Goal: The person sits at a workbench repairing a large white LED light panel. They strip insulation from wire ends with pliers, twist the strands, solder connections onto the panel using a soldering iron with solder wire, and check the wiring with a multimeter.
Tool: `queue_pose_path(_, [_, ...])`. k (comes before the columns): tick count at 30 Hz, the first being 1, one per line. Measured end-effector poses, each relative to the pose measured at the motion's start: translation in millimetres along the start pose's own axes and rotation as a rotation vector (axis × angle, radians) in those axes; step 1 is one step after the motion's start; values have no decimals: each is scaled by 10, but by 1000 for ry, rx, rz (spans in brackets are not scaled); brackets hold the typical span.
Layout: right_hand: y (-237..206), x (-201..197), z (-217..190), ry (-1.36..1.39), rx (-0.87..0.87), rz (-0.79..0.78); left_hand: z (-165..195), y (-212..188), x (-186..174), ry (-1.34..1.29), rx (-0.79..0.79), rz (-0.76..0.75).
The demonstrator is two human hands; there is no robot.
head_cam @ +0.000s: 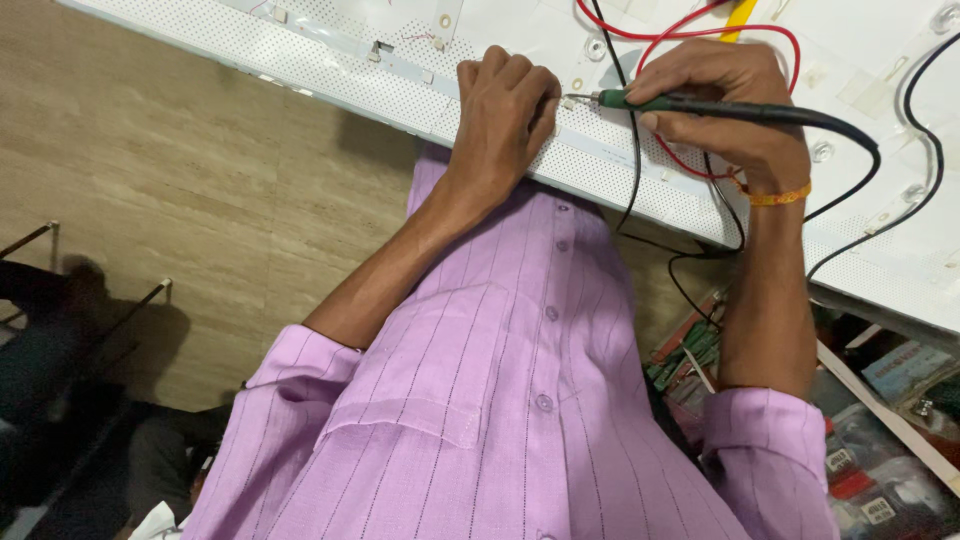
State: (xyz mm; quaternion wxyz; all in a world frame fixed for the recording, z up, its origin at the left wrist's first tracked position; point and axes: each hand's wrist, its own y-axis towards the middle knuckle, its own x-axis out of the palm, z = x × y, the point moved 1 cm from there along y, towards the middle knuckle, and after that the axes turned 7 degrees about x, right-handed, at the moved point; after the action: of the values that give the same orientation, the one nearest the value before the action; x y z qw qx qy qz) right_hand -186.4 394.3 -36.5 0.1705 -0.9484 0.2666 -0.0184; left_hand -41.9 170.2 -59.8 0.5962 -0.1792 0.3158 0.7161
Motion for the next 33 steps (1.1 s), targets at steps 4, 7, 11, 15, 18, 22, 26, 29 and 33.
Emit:
queue_pose_path(4, [62,-67,46,51,15,-49,-22,-3,14,-5,8,7])
queue_pose_path(7, [83,-77,61,93,31,-65,-33,-10,21,-14,12,8])
queue_pose_path(11, [92,-82,54,11,50,-59,-39,-24,17,-15,9,3])
queue_pose_path(15, [89,-84,40,36,31,-65,-37,-18,23,-13,4,0])
queue_pose_path(18, [92,-77,34,16,43,-58,-36,-12,24,-3,12,9])
queue_pose_path(22, [98,-69,17,40,45,-69,-27,-16,27,-3,6,9])
queue_pose_path(26, [102,-71,-10,10,29,-68,-21,-22,18,-1,11,8])
queue_pose_path(29, [102,-62,-22,-72,17,-49,-15,-25,11,3,17,12])
queue_pose_path(33, [108,-56,-32,-61,23,-57,-15,-33,17,19,19,18])
